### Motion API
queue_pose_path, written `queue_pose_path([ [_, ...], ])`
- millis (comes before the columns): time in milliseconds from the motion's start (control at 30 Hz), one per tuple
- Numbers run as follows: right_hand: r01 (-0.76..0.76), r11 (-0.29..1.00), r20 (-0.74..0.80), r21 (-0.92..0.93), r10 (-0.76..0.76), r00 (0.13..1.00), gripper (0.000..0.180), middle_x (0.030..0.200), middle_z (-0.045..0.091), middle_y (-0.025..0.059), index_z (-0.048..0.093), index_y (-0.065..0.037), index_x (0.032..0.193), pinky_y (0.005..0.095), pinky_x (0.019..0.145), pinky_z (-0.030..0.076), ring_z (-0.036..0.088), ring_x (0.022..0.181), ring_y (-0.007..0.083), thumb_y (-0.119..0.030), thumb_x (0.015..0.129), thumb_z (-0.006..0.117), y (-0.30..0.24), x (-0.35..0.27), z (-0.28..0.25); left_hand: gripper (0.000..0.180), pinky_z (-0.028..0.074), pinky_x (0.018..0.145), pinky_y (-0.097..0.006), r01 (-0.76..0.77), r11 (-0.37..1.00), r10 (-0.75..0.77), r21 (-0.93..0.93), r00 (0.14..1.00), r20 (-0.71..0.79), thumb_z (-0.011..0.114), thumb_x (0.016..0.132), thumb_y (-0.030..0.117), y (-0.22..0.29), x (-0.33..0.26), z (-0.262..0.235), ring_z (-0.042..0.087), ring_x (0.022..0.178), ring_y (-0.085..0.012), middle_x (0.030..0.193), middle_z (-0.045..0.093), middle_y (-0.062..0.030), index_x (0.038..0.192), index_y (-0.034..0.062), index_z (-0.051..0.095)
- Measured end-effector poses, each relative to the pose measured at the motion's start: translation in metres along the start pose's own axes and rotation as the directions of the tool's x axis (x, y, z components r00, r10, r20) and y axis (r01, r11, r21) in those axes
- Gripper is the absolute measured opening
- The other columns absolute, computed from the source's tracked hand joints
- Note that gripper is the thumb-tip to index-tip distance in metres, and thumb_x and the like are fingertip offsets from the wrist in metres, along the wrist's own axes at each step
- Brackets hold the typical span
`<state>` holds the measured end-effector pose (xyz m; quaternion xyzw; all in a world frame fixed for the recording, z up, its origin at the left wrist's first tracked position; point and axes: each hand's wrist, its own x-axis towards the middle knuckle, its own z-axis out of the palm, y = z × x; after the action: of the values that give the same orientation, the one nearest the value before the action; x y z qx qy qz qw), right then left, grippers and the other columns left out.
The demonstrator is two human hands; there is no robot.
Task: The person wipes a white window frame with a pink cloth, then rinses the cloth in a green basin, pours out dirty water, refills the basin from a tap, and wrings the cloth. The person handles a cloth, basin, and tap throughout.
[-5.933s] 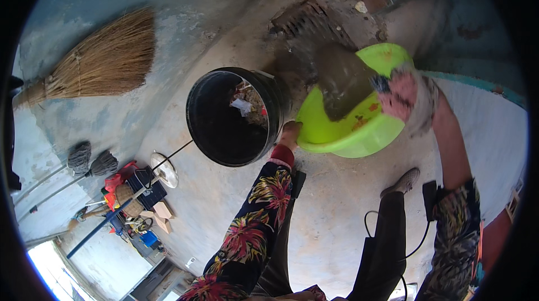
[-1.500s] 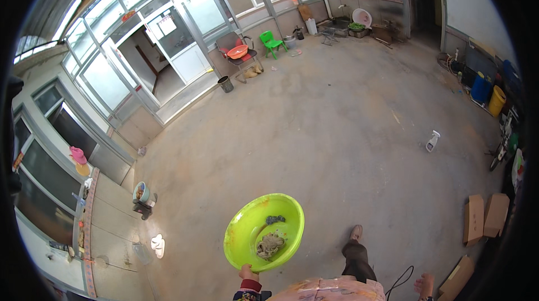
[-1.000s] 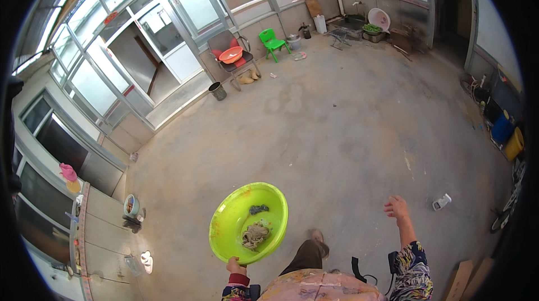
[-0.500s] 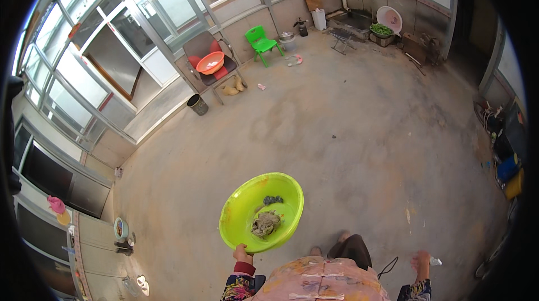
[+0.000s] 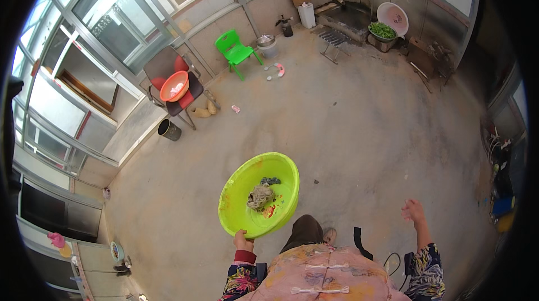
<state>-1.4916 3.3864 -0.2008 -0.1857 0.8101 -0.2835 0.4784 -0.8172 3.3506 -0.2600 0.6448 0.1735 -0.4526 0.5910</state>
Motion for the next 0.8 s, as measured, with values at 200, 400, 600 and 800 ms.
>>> queue_pose_path([
  [200, 0.364, 0.931, 0.187, -0.010, -0.356, 0.916, 0.033, 0.090, 0.067, 0.0071, 0.061, -0.006, 0.119, 0.0278, 0.056, 0.050, 0.065, 0.069, 0.0141, -0.030, 0.096, 0.055, -0.299, 0.180, 0.061, 0.038, 0.057, 0.069, -0.049, -0.004, 1.000, 0.003, 0.007, 0.998, 0.063, 0.057, 0.073, 0.000, -0.042, 0.059, 0.234, 0.065, 0.087, -0.0323, 0.103, 0.061, -0.0131, 0.110, -0.0002, 0.053],
  [400, -0.038, 0.999, 0.003, -0.019, 0.038, 0.999, 0.031, 0.084, 0.066, 0.0084, 0.060, -0.009, 0.117, 0.0329, 0.051, 0.050, 0.064, 0.064, 0.0181, -0.029, 0.094, 0.058, -0.312, 0.359, 0.011, 0.040, 0.058, 0.072, -0.049, 0.063, 0.997, -0.067, 0.034, 0.987, 0.143, 0.056, 0.071, -0.002, -0.073, 0.101, 0.507, 0.066, 0.089, -0.0326, 0.104, 0.062, -0.0133, 0.111, 0.0002, 0.055],
  [600, -0.447, 0.883, -0.126, 0.145, 0.464, 0.877, 0.035, 0.083, 0.064, 0.0142, 0.052, -0.008, 0.120, 0.0419, 0.047, 0.049, 0.063, 0.059, 0.0265, -0.030, 0.093, 0.056, -0.275, 0.436, -0.098, 0.039, 0.057, 0.066, -0.042, -0.044, 0.974, -0.004, 0.221, 0.977, 0.212, 0.057, 0.072, -0.002, -0.075, 0.085, 0.783, 0.065, 0.083, -0.0259, 0.099, 0.062, -0.0078, 0.110, 0.0059, 0.055],
  [800, -0.460, 0.860, -0.220, 0.219, 0.503, 0.836, 0.034, 0.071, 0.062, 0.0146, 0.060, -0.001, 0.095, 0.0413, 0.048, 0.049, 0.062, 0.058, 0.0270, -0.035, 0.090, 0.057, -0.356, 0.602, -0.185, 0.035, 0.051, 0.058, -0.036, -0.070, 0.955, -0.012, 0.288, 0.962, 0.274, 0.058, 0.071, 0.000, -0.149, 0.077, 1.038, 0.063, 0.078, -0.0228, 0.093, 0.061, -0.0063, 0.105, 0.0089, 0.055],
])
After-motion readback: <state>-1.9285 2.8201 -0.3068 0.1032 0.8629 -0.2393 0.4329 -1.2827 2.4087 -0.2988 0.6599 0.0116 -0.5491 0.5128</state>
